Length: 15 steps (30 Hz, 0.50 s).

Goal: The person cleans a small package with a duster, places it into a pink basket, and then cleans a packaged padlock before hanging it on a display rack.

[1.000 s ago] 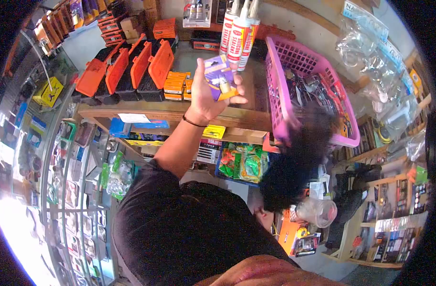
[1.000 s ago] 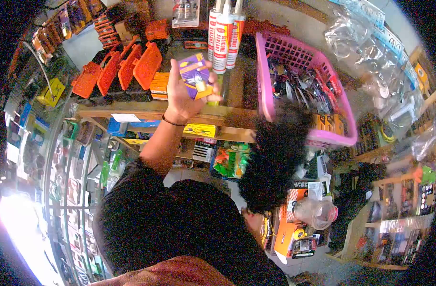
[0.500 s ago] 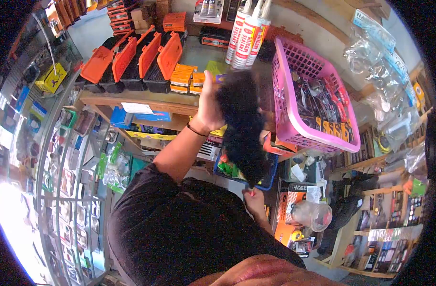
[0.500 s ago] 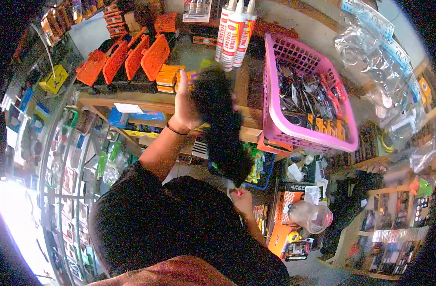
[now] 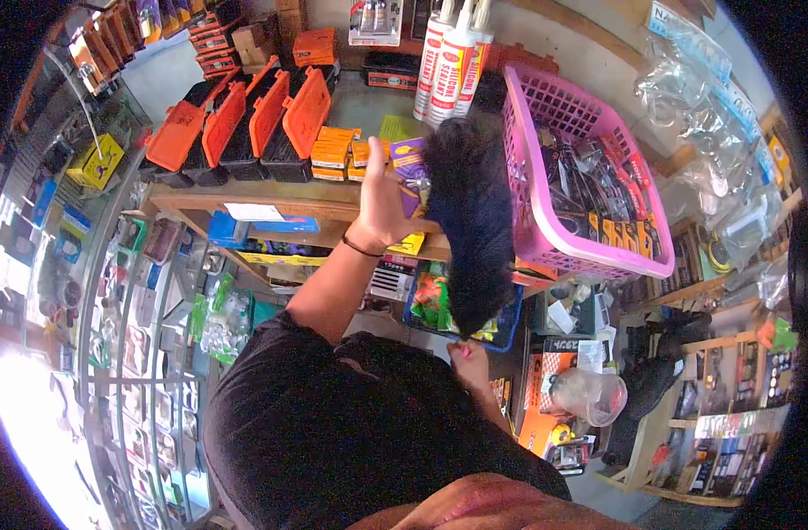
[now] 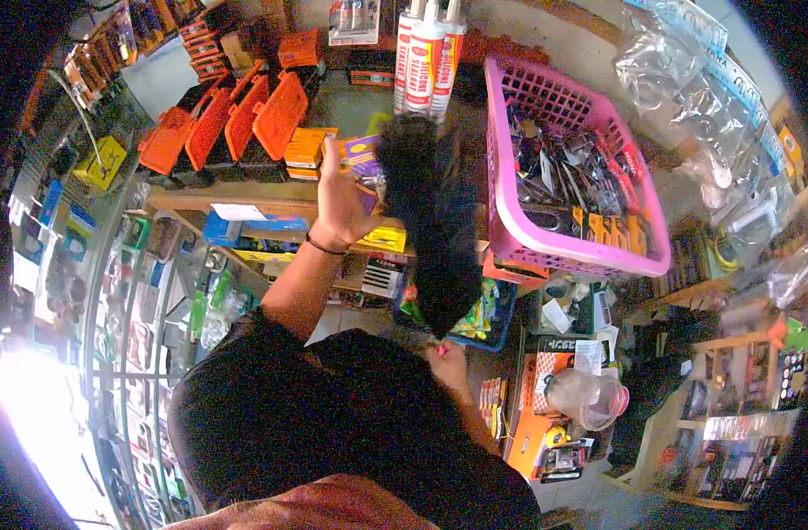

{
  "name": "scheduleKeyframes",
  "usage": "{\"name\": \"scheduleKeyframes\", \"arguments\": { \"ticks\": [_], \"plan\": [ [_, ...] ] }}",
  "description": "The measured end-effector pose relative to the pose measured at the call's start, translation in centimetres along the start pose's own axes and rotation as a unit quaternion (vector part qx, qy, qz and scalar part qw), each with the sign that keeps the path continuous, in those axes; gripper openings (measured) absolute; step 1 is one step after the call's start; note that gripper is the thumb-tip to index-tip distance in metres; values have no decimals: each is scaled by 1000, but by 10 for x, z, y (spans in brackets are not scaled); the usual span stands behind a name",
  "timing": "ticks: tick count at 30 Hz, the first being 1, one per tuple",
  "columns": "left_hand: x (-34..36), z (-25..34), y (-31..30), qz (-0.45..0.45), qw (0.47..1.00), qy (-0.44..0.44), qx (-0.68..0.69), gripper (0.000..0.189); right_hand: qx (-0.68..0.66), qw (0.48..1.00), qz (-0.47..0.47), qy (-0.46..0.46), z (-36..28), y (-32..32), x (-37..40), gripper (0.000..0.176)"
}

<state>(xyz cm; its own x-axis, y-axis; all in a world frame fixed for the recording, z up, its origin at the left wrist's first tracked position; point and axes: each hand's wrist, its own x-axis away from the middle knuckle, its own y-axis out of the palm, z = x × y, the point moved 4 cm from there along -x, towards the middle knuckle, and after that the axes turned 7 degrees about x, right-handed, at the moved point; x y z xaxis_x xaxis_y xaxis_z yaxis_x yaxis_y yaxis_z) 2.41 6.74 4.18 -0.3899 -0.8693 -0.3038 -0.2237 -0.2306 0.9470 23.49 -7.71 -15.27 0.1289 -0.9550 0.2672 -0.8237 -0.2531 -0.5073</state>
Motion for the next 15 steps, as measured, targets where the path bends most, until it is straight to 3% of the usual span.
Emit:
{"name": "scheduleKeyframes", "arguments": {
  "ticks": [1, 3, 5, 7, 9, 11, 13, 15],
  "plan": [
    [0, -4, 4, -6, 1000, -19, 5, 87, -3, 1000, -1, 3, 3, 3, 2, 24],
    [-9, 3, -3, -166, 953, -128, -217, 79, 43, 994, -55, -81, 7, 12, 3, 22],
    [-6, -2, -2, -194, 945, -118, -234, 75, 31, 999, -17, -42, 32, 6, -9, 23],
    [-2, -1, -2, 32, 984, 12, -177, 75, 19, 1000, 17, 2, 44, 1, -10, 24],
    [-11, -1, -20, 35, 986, 11, -166, 79, 48, 997, -14, -52, 42, 4, -4, 26],
    [-24, -3, -22, -147, 965, -124, -177, 83, -1, 1000, -15, -7, 48, 2, 1, 28],
    [-22, -6, -28, -60, 978, -88, -177, 87, -94, 992, -22, 77, 56, -3, 3, 32],
    [-34, -12, -36, 31, 998, -43, -35, 87, -59, 997, -25, 45, 55, -2, 3, 32]
  ]
}}
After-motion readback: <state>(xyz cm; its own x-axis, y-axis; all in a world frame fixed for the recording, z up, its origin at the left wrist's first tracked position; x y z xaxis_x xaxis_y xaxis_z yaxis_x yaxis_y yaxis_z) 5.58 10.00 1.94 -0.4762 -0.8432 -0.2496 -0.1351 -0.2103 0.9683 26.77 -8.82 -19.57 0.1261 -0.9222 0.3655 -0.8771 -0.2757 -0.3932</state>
